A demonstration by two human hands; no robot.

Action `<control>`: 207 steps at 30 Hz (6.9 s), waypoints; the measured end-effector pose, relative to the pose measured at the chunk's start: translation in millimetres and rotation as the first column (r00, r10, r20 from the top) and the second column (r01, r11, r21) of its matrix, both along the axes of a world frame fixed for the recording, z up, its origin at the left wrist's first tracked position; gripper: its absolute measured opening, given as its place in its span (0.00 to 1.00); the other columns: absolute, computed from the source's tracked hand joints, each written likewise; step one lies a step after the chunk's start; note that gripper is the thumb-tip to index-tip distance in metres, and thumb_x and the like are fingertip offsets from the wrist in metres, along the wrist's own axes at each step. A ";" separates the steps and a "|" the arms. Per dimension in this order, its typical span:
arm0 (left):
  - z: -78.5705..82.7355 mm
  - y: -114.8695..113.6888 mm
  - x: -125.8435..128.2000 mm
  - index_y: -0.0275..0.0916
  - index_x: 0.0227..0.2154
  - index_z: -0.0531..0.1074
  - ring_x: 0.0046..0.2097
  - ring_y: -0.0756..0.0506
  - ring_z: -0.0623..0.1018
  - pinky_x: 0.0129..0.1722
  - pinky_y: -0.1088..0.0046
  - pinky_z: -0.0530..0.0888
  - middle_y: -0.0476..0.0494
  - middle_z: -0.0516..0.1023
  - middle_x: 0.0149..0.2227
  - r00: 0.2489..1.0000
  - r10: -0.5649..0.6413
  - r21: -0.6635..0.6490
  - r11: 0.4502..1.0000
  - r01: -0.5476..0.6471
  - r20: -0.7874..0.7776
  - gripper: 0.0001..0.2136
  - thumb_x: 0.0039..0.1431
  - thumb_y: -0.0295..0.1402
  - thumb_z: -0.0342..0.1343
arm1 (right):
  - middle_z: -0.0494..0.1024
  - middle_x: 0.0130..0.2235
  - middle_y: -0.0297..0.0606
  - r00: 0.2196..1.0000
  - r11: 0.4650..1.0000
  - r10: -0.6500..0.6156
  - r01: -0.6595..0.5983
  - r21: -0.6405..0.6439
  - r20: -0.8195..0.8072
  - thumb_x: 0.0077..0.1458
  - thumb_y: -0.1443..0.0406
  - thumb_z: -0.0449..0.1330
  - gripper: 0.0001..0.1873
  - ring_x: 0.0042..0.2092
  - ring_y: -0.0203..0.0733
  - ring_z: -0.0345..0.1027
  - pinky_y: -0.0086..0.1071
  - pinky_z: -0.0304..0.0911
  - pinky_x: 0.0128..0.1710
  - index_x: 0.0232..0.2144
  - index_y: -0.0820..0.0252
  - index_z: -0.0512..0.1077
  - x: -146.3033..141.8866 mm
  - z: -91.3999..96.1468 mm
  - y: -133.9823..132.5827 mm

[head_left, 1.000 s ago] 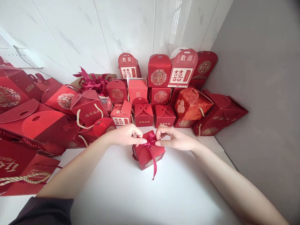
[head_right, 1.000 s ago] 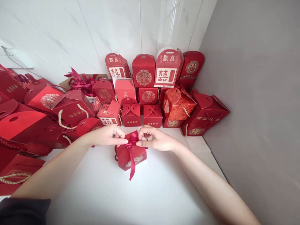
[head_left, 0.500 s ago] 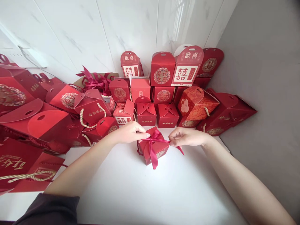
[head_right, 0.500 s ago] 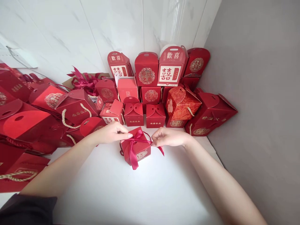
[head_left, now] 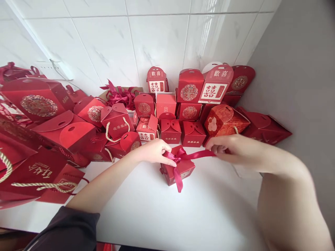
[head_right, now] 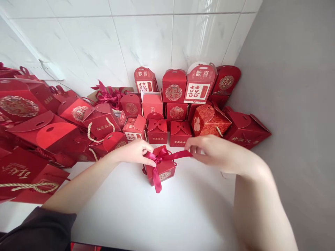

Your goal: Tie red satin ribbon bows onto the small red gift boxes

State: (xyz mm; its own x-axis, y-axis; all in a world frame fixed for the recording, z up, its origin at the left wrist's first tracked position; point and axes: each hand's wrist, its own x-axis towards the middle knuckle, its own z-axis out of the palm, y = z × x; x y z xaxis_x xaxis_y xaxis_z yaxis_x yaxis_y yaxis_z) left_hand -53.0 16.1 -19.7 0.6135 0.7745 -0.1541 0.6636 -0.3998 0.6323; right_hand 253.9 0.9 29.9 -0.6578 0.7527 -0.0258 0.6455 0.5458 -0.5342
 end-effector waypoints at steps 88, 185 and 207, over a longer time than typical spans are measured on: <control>8.2 3.3 -7.8 0.37 0.18 0.60 0.23 0.53 0.57 0.25 0.72 0.53 0.53 0.59 0.20 0.980 0.173 0.004 0.985 -0.174 -0.098 0.27 0.54 0.58 0.55 | 0.75 0.45 0.41 0.762 0.898 -0.099 -0.209 -0.388 -0.640 0.61 0.54 0.60 0.20 0.43 0.40 0.69 0.35 0.61 0.47 0.23 0.63 0.71 -76.0 -95.4 47.6; 13.3 16.6 -17.1 0.37 0.20 0.66 0.25 0.51 0.72 0.27 0.76 0.67 0.49 0.73 0.22 0.996 0.069 -0.232 0.971 -0.054 0.059 0.18 0.59 0.44 0.55 | 0.75 0.21 0.32 0.839 0.727 -0.078 -0.322 -0.607 -0.538 0.61 0.51 0.60 0.21 0.21 0.30 0.64 0.24 0.60 0.21 0.26 0.62 0.69 -62.9 -91.8 49.2; -8.5 30.9 -27.8 0.36 0.21 0.70 0.26 0.51 0.70 0.30 0.73 0.67 0.48 0.72 0.22 0.961 0.150 -0.423 0.905 -0.039 0.232 0.19 0.60 0.46 0.55 | 0.68 0.20 0.28 0.816 0.732 -0.060 -0.356 -0.581 -0.575 0.60 0.50 0.60 0.22 0.22 0.31 0.59 0.27 0.57 0.26 0.25 0.61 0.67 -62.1 -98.1 50.0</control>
